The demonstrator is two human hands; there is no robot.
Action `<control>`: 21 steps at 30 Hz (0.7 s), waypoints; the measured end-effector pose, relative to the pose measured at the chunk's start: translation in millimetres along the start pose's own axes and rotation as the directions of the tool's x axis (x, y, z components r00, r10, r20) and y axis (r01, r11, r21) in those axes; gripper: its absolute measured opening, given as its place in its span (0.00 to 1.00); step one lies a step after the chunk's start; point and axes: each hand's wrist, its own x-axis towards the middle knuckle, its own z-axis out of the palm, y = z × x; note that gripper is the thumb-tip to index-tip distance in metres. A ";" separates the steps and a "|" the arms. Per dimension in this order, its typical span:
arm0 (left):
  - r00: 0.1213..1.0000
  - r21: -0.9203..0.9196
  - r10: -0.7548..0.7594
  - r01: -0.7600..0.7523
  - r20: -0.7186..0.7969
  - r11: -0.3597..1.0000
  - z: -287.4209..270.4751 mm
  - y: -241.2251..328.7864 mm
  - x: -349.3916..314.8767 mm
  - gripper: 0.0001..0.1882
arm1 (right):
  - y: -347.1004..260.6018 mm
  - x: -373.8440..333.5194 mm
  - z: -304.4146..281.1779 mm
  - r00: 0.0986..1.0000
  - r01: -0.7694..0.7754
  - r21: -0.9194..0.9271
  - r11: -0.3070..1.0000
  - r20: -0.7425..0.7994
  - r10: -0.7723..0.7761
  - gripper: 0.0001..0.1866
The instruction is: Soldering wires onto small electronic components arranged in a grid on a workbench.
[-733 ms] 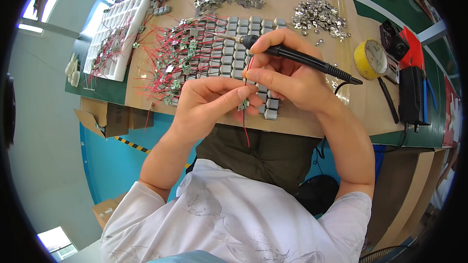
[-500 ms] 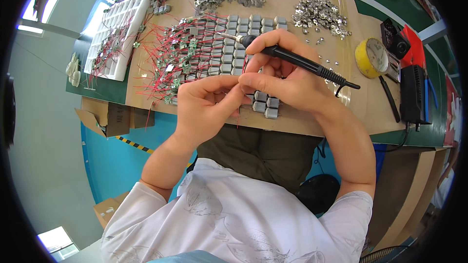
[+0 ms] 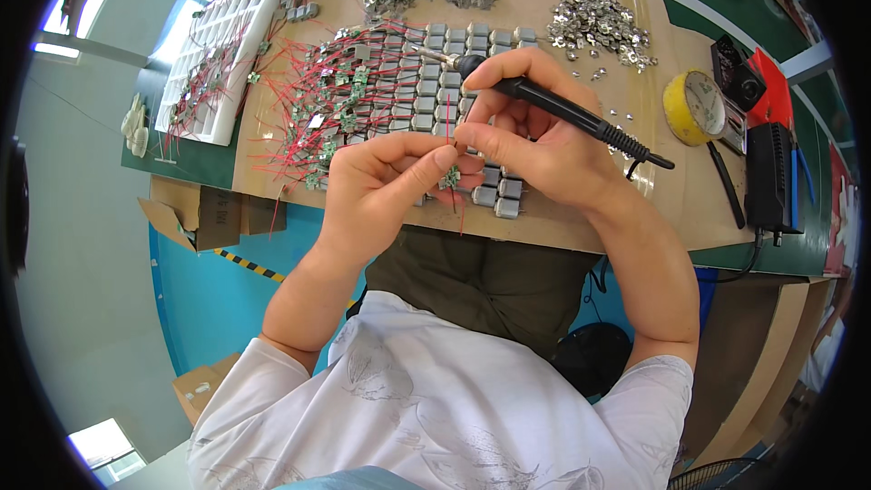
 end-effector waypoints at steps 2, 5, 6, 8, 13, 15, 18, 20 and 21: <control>0.997 -0.018 0.051 -0.050 0.060 0.999 -3.9 -1.3 2.0 0.11 | 0.8 -0.6 -2.4 1.000 -0.005 -0.013 1.000 0.001 0.005 0.20; 0.994 -0.123 0.072 -0.062 0.079 0.990 -6.3 -2.2 5.0 0.12 | 5.9 0.0 -2.0 1.000 0.026 -0.017 1.000 -0.004 -0.026 0.20; 0.995 -0.123 0.072 -0.062 0.076 0.990 -6.5 -1.2 4.7 0.12 | 7.4 0.4 -1.3 0.998 0.062 -0.008 0.998 -0.010 -0.062 0.21; 0.998 -0.267 -0.023 0.037 0.056 0.963 -6.3 2.4 3.9 0.12 | 5.9 1.0 -0.3 0.997 0.071 -0.016 0.997 -0.001 -0.071 0.21; 0.999 -0.338 -0.036 0.045 0.032 0.940 -9.5 0.3 4.4 0.12 | 9.4 0.2 1.1 0.997 0.070 -0.011 0.997 0.020 -0.070 0.20; 1.000 -0.343 -0.015 0.014 0.001 0.939 -11.8 -3.3 4.9 0.12 | 9.6 -0.2 2.2 0.997 0.066 -0.033 0.997 0.033 -0.065 0.19; 1.000 -0.268 0.016 -0.020 -0.016 0.963 -18.9 -2.3 5.6 0.10 | 6.7 -2.7 3.1 0.998 0.038 -0.118 0.992 0.058 -0.031 0.17; 0.990 0.061 0.048 -0.040 -0.136 0.997 -22.3 5.8 5.2 0.08 | 7.0 -3.9 3.5 0.998 0.037 -0.139 0.990 0.048 -0.030 0.15; 0.977 0.125 0.064 -0.039 -0.202 0.991 -24.9 11.6 3.6 0.06 | 7.4 -4.3 4.5 0.999 0.035 -0.159 0.987 0.041 -0.029 0.13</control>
